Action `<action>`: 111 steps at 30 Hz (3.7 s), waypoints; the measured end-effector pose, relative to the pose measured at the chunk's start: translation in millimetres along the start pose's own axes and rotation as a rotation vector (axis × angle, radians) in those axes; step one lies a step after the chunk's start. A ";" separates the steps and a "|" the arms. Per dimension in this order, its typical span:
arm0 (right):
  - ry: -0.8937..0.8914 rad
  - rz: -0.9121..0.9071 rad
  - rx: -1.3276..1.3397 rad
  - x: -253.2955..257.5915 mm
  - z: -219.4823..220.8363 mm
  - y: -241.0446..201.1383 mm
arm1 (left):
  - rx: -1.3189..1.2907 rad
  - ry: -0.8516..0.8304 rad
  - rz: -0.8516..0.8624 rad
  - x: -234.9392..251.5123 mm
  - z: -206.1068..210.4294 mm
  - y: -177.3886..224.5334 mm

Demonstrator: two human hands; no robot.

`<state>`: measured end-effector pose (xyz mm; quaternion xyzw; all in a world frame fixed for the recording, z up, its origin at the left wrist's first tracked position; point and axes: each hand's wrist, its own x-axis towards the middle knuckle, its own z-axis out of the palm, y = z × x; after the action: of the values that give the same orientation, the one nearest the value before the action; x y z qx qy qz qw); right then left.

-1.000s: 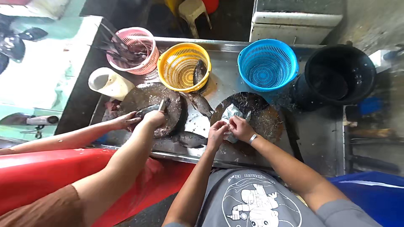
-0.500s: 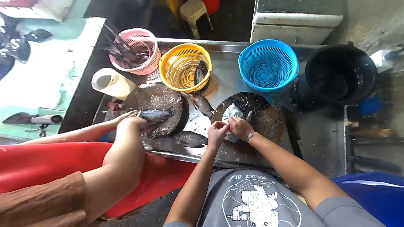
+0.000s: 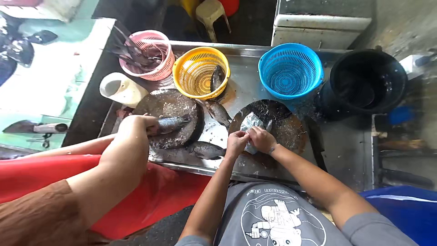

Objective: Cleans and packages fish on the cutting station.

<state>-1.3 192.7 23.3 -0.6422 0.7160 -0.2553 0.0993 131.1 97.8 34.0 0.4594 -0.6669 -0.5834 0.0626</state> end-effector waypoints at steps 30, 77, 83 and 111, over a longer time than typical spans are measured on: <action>0.092 0.159 0.170 -20.6 -16.2 0.2 | 0.099 -0.050 0.052 -12.1 2.5 16.5; 0.211 0.114 0.160 -25.7 -25.8 6.6 | 0.114 -0.087 0.161 -17.7 8.3 29.7; 0.466 0.833 1.382 -21.2 -19.3 -22.8 | -0.193 -0.097 -0.018 -11.7 12.4 18.6; 0.429 0.164 0.775 8.9 -66.5 -17.4 | -0.223 0.026 0.735 -23.4 -13.1 71.0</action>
<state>-18.8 199.1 90.0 -0.4312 0.6204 -0.6234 0.2015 114.2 97.1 108.0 0.1872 -0.7188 -0.5851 0.3255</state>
